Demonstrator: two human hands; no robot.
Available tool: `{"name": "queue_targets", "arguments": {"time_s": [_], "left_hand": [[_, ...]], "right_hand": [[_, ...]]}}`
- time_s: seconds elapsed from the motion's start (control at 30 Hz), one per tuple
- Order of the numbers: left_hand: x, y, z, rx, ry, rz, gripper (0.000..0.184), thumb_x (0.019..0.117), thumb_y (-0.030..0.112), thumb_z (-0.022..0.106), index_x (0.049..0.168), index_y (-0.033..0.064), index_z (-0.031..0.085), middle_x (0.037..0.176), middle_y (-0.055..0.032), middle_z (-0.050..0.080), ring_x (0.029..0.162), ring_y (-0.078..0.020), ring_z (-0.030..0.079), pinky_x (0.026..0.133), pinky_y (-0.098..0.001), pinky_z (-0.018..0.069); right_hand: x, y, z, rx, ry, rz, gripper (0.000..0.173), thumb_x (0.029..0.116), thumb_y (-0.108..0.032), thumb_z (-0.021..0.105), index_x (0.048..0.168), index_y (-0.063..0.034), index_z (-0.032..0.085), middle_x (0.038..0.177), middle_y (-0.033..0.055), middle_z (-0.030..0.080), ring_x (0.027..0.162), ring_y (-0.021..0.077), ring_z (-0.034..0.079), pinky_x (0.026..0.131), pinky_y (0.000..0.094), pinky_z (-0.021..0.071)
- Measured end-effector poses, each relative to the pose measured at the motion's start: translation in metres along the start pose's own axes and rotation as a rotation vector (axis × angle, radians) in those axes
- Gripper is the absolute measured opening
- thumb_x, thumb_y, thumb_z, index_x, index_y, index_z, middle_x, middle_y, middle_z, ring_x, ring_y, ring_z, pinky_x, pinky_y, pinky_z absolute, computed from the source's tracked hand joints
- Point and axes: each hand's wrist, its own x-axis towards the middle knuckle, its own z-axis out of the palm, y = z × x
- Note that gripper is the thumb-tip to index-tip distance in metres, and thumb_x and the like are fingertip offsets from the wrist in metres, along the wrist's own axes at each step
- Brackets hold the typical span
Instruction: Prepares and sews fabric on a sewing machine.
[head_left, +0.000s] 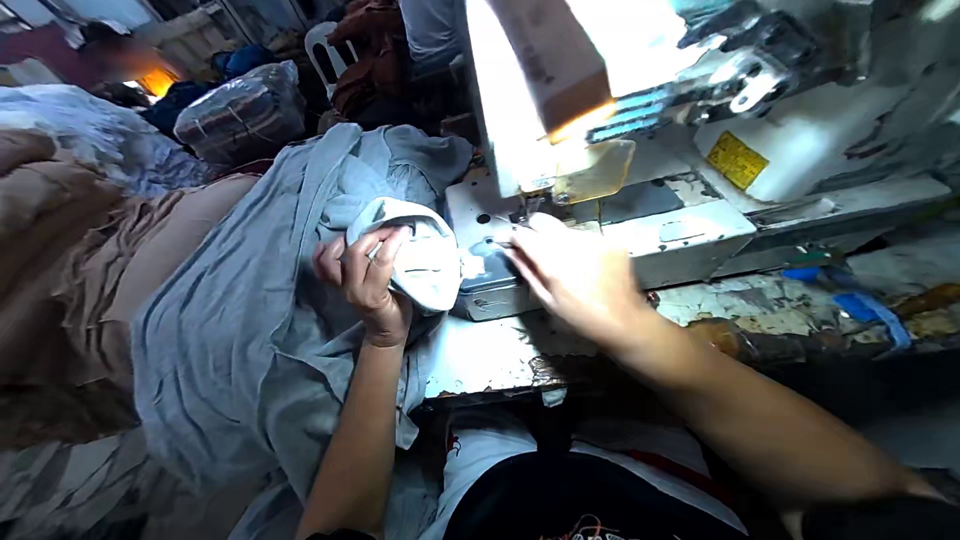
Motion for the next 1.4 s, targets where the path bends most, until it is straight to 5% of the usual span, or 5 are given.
{"name": "queue_targets", "arguments": {"time_s": [0.2,0.37,0.8,1.3,1.4], "left_hand": [[0.031,-0.015,-0.009,-0.047,-0.047,-0.025,0.022,0.1002,0.016,0.058,0.105,0.0096,0.078,0.103,-0.0116,0.075,0.111,-0.0313,0.062,0.107,-0.0477,0.0385],[0.088,-0.037,-0.009,0.002,-0.688,-0.471,0.08,0.0916,0.033,0.076,0.16,0.0169,0.038,0.158,-0.0165,0.043,0.149,-0.0423,0.033,0.114,-0.0701,0.0262],[-0.023,-0.004,-0.192,0.173,-0.455,-0.481,0.027,0.0923,0.001,0.066,0.119,0.003,0.073,0.123,-0.0165,0.068,0.125,-0.0361,0.058,0.106,-0.0506,0.0468],[-0.011,0.087,-0.088,-0.508,-0.609,-0.047,0.019,0.0992,0.015,0.063,0.091,0.0021,0.074,0.086,-0.0091,0.072,0.09,-0.0198,0.07,0.1,-0.0407,0.049],[-0.001,0.105,-0.068,-0.519,-0.673,0.04,0.015,0.0972,0.01,0.063,0.096,0.0019,0.075,0.087,-0.0112,0.072,0.089,-0.024,0.069,0.091,-0.0394,0.0509]], "right_hand": [[-0.097,0.036,-0.035,0.075,-0.02,0.183,0.037,0.1017,-0.033,0.055,0.112,-0.0047,0.076,0.09,0.0188,0.071,0.069,0.0339,0.067,0.054,0.0494,0.0478],[-0.131,0.079,-0.01,0.031,-0.257,0.128,0.051,0.1028,-0.041,0.047,0.121,-0.0005,0.072,0.117,0.0323,0.066,0.107,0.0583,0.06,0.086,0.0726,0.0445],[-0.127,0.049,0.012,0.385,-0.088,-0.051,0.026,0.1008,-0.017,0.063,0.11,0.0041,0.076,0.11,0.0303,0.069,0.105,0.0429,0.065,0.097,0.0462,0.0479],[-0.101,-0.004,0.014,1.262,-0.28,0.005,0.095,0.0848,-0.058,0.076,0.154,-0.0023,0.04,0.145,0.0028,0.058,0.128,0.0099,0.058,0.11,0.0286,0.0481],[-0.11,-0.018,0.012,1.379,-0.271,0.248,0.034,0.089,-0.023,0.076,0.121,-0.0121,0.07,0.109,-0.0115,0.075,0.1,-0.0008,0.07,0.091,0.0189,0.0578]]}}
